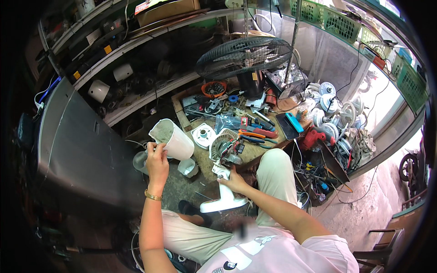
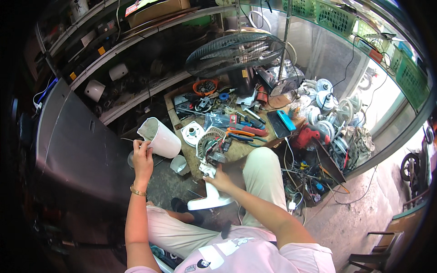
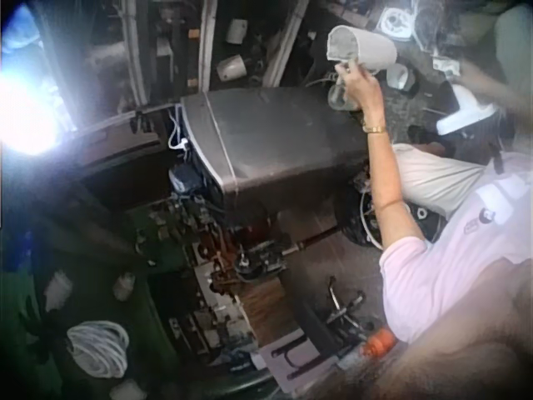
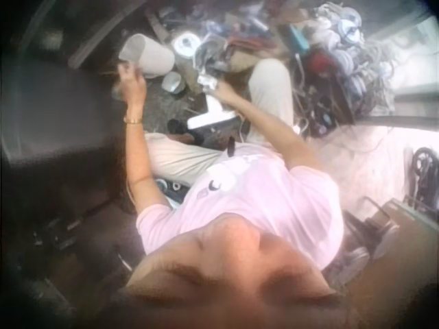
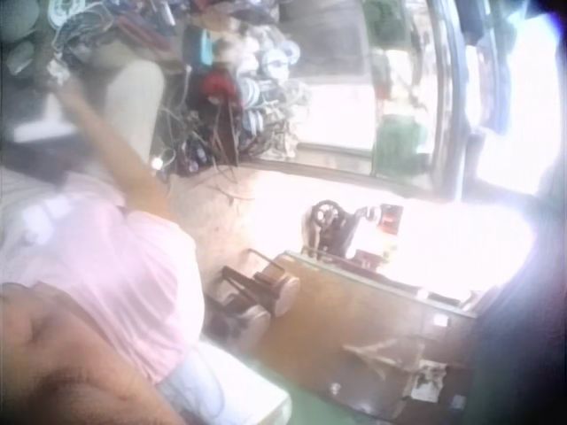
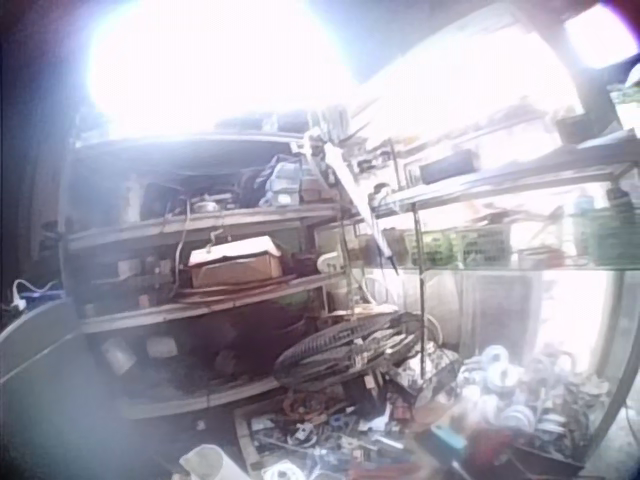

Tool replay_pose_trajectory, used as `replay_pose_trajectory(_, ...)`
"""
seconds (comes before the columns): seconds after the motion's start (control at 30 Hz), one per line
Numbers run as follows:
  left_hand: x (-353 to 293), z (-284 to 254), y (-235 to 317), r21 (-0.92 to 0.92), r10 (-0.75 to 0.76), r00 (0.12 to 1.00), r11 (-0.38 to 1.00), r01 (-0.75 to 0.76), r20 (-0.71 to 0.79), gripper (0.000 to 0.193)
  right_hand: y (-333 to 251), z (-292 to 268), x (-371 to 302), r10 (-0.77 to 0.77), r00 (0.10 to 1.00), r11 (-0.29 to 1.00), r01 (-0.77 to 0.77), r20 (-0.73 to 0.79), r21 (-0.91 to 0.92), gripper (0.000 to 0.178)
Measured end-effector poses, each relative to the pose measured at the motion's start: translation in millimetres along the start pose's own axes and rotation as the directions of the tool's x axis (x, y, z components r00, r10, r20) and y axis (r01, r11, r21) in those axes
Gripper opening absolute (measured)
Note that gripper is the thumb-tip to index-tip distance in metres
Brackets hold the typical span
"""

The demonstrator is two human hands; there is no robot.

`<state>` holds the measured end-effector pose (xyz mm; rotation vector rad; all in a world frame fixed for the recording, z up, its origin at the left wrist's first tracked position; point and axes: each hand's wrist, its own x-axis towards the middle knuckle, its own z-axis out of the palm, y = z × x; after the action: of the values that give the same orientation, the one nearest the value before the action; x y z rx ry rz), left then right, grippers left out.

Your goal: The person assembles a small white fan by securing the motor housing to the base with a screwdriver, then attaching the front grille and fan blade. The person uses a screwdriver to tighten screws and aligns the components by hand.

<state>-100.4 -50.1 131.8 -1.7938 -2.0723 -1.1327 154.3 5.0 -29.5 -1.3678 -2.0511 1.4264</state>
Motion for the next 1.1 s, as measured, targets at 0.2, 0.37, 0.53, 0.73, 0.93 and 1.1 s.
replay_pose_trajectory(0.2,4,2,6,-0.102,-0.034,0.999,0.994,0.034,0.001,0.019,-15,-21,6,-0.027,0.997,1.0,0.027,0.077,0.003,0.096)
replay_pose_trajectory(0.37,4,-8,1,-0.123,-0.031,0.998,0.992,0.024,-0.054,0.02,-36,-31,5,-0.022,0.995,0.98,0.003,0.095,0.201,0.091)
replay_pose_trajectory(0.53,9,-21,19,-0.189,-0.051,0.996,0.981,0.036,-0.073,0.018,-9,-26,-2,-0.078,0.989,0.994,0.067,0.126,0.091,0.083)
replay_pose_trajectory(0.73,23,-15,38,-0.211,-0.047,0.997,0.977,0.032,-0.066,0.018,-21,-8,-29,-0.171,0.982,0.985,0.17,0.084,0.025,0.094)
replay_pose_trajectory(0.93,25,-6,45,-0.131,0.098,0.986,0.985,-0.116,-0.136,0.023,-88,-70,-68,-0.174,0.811,0.859,0.402,0.558,-0.316,0.082)
replay_pose_trajectory(1.1,39,11,78,0.133,0.364,0.931,0.925,-0.357,-0.027,0.025,-123,-108,6,-0.446,0.809,0.771,0.565,-0.384,0.294,0.092)
